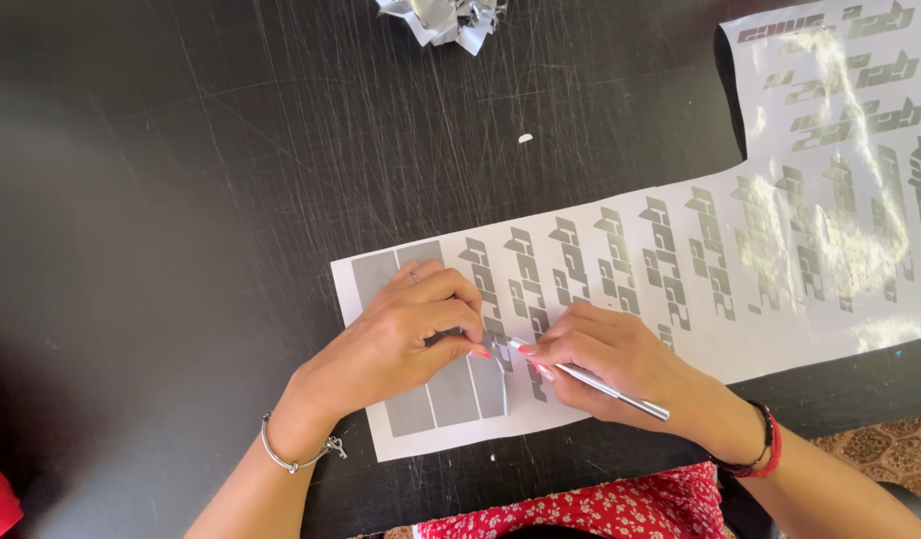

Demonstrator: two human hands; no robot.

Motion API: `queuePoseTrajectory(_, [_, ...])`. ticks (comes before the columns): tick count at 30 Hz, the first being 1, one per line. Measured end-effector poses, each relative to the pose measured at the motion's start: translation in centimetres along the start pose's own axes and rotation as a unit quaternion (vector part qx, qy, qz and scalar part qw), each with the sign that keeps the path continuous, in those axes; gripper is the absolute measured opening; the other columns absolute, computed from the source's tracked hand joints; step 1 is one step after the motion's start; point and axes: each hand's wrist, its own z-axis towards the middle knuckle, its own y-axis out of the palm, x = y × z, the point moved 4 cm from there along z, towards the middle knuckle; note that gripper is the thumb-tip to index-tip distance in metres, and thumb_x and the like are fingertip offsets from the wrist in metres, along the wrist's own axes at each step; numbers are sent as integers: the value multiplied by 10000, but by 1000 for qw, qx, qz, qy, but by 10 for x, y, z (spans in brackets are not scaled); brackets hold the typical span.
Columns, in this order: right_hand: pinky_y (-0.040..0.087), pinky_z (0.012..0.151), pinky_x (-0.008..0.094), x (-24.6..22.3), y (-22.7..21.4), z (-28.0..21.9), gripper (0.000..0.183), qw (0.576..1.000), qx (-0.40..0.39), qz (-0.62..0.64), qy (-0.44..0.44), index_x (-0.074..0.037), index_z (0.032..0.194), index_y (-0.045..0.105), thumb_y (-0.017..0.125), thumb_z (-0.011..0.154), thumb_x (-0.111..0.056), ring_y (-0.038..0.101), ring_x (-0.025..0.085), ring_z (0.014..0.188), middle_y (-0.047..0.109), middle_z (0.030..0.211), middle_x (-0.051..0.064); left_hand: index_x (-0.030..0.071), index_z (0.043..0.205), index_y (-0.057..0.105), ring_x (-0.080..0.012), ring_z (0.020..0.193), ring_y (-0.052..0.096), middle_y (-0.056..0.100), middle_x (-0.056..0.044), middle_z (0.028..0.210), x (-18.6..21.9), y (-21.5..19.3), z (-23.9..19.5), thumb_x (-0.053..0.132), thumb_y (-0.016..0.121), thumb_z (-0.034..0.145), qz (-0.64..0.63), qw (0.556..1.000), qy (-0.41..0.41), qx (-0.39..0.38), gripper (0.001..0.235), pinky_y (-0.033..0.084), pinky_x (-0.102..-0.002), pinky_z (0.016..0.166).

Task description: Weeding excess vinyl from a sheet of cut decals using a weeding tool

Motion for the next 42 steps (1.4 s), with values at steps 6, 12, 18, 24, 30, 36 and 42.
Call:
queuePoseTrajectory(6, [487, 608, 257, -1, 4, -3, 144, 997, 12, -64, -32, -63, 1017, 553, 675, 971, -3, 559, 182, 697, 659, 881, 86, 104, 863, 677, -207, 893, 547, 611, -3, 981, -1, 2, 0, 46, 713, 971, 27, 1000, 6, 5, 128, 431, -363, 936])
queuePoseTrajectory(12, [528, 683, 303, 8, 20, -19, 315, 980, 27, -180, -77, -82, 1187, 591, 766, 934, -15, 598, 189, 746, 639, 965, 60, 100, 860, 692, -217, 917, 555, 617, -1, 979, -3, 3, -1, 27, 681, 968, 27, 1000, -1, 0, 130, 431, -371, 950])
queuePoseTrajectory(18, [448, 639, 303, 2, 9, -14, 282, 991, 15, -110, -71, -62, 1193, 602, 673, 948, 57, 518, 200, 683, 607, 977, 89, 110, 835, 661, -204, 911, 551, 613, -1, 985, -4, -1, -1, -28, 712, 916, -12, 1000, -5, 3, 169, 430, -351, 941])
queuePoseTrajectory(24, [470, 635, 327, 4, 1, -15, 126, 1000, 8, 26, -9, -72, 987, 538, 543, 913, 29, 554, 222, 666, 614, 810, 84, 106, 778, 674, -214, 944, 547, 640, -3, 992, -4, -5, -2, -96, 609, 854, -40, 998, -48, -31, 226, 449, -339, 928])
queuePoseTrajectory(30, [468, 655, 337, 1, 0, -10, 144, 999, -10, 30, -22, -72, 994, 569, 589, 900, 35, 578, 219, 681, 615, 807, 74, 83, 768, 723, -237, 915, 584, 719, -65, 1224, -7, -4, -3, -108, 603, 875, -42, 999, -15, -1, 250, 463, -384, 928])
queuePoseTrajectory(36, [379, 628, 341, -3, -2, -5, 126, 998, -7, 48, -38, -76, 929, 569, 560, 867, 33, 545, 217, 605, 637, 794, 56, 190, 1290, 671, -191, 855, 434, 650, 53, 913, -1, 5, -5, 44, 709, 945, 31, 999, -22, -38, 377, 334, -337, 860])
queuePoseTrajectory(42, [388, 630, 324, -3, 0, -3, 146, 999, -13, 33, -36, -87, 916, 565, 585, 852, 43, 533, 190, 592, 622, 763, 31, 169, 962, 802, -281, 943, 436, 535, -39, 994, 5, 12, -5, -81, 685, 955, 70, 996, 55, -27, 276, 320, -421, 858])
